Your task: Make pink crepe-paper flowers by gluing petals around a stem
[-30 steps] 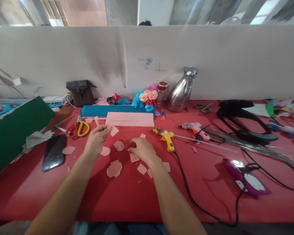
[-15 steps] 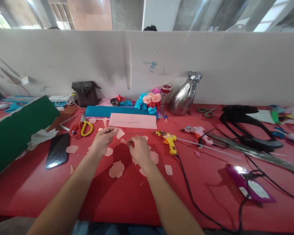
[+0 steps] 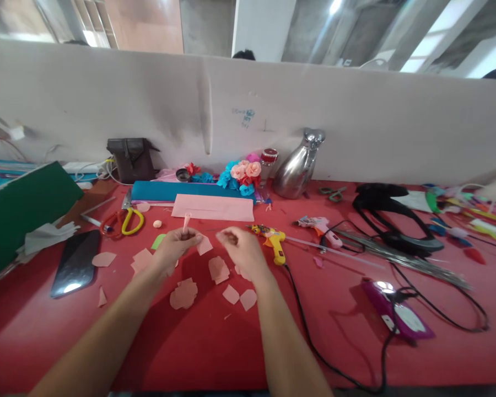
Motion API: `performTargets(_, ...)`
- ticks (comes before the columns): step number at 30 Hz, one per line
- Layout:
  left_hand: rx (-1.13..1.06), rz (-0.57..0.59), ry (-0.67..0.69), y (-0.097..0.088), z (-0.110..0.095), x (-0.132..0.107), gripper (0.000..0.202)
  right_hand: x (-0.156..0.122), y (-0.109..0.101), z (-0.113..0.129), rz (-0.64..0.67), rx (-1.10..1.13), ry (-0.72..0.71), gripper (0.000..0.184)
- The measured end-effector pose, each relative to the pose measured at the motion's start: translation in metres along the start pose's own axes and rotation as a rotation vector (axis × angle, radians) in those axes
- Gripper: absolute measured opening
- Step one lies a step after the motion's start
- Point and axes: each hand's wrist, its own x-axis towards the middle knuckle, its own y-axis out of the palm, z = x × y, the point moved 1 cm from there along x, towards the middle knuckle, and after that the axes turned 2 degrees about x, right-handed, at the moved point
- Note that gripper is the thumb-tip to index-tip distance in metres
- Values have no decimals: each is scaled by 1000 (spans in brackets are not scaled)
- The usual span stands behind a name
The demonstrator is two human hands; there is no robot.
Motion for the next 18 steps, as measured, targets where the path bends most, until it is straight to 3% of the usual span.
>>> performTargets(4,-11,32,41,2,2,0,20,1,26,-3,129,218,-6,22)
performTargets(11,43,49,23,4,4,0,22,2,32,-9,53,163,-54,14)
performTargets(15,36,-1,18,0,8,1,23,4,12,-8,-23,-16,-96,15)
performTargets(18,28,-38,2,-4,11,4,28,6,-31,-23,-345,-266,1,18)
